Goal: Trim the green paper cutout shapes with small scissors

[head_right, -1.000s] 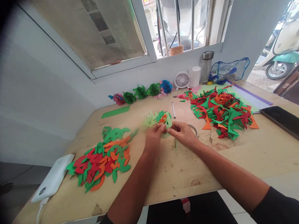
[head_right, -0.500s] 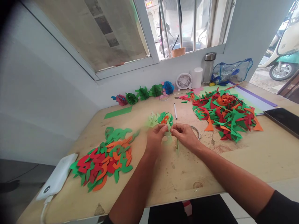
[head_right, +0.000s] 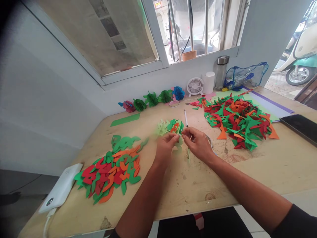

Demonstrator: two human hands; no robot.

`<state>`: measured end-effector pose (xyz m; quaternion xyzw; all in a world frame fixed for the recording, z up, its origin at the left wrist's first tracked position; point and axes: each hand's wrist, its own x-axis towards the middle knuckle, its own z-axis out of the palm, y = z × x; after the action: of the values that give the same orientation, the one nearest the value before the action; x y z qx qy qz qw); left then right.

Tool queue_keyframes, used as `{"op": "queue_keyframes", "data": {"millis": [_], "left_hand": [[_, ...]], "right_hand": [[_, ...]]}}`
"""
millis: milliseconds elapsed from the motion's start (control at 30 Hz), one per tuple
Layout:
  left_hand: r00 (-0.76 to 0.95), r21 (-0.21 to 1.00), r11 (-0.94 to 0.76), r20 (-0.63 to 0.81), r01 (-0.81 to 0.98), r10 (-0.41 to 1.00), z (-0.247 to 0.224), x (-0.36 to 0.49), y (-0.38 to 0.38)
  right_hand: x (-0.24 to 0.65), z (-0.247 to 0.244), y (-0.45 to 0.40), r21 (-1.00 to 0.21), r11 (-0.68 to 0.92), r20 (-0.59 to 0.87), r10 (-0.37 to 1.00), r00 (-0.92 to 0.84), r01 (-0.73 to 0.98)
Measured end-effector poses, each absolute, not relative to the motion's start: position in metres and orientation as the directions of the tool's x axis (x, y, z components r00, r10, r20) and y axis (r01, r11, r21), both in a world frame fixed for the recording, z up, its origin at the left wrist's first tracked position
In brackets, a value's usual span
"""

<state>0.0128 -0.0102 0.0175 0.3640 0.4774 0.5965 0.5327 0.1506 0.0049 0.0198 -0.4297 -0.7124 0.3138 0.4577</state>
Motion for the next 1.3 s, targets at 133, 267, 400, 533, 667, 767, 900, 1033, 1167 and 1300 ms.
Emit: {"op": "queue_keyframes", "data": {"millis": [133,267,400,533,667,767,900,1033,1167,1300], "left_hand": [[-0.102,0.928,0.105,-0.151,-0.358,0.983,0.0154,0.0113,-0.0095],[0.017,0.88,0.208,-0.223,-0.427,0.975,0.0168,0.0096,-0.0114],[0.083,0.842,0.258,-0.248,-0.473,0.965,0.0199,0.0088,-0.0136],[0.121,0.83,0.289,-0.263,-0.478,0.957,0.021,0.0086,-0.0138],[0.135,0.823,0.303,-0.272,-0.481,0.953,0.0213,0.0084,-0.014],[0.129,0.823,0.314,-0.288,-0.473,0.949,0.0226,0.0085,-0.0147],[0.084,0.851,0.282,-0.273,-0.444,0.958,0.0224,0.0094,-0.0141],[-0.076,0.941,0.135,-0.166,-0.309,0.983,0.0197,0.0107,-0.0117],[-0.154,0.974,0.063,-0.098,-0.218,0.983,0.0201,0.0114,-0.0117],[-0.151,0.984,0.066,-0.091,-0.165,0.984,0.0218,0.0119,-0.0141]], "right_hand": [[0.1525,0.0208,0.0046,-0.726,0.587,0.531,0.81,-0.25,0.358],[0.1536,0.0216,0.0049,-0.575,0.706,0.627,0.705,-0.332,0.414],[0.1541,0.0219,0.0057,-0.473,0.765,0.68,0.632,-0.371,0.437],[0.1555,0.0232,0.0068,-0.405,0.786,0.703,0.594,-0.391,0.467],[0.1566,0.0239,0.0077,-0.33,0.799,0.719,0.558,-0.414,0.503],[0.1564,0.0241,0.0074,-0.329,0.788,0.717,0.567,-0.405,0.52],[0.1555,0.0239,0.0069,-0.477,0.73,0.693,0.655,-0.302,0.489],[0.1551,0.0226,0.0085,-0.755,0.546,0.511,0.837,-0.197,0.362],[0.1546,0.0231,0.0101,-0.926,0.327,0.275,0.927,-0.256,0.189],[0.1537,0.0243,0.0102,-0.981,0.174,0.139,0.936,-0.324,0.083]]}}
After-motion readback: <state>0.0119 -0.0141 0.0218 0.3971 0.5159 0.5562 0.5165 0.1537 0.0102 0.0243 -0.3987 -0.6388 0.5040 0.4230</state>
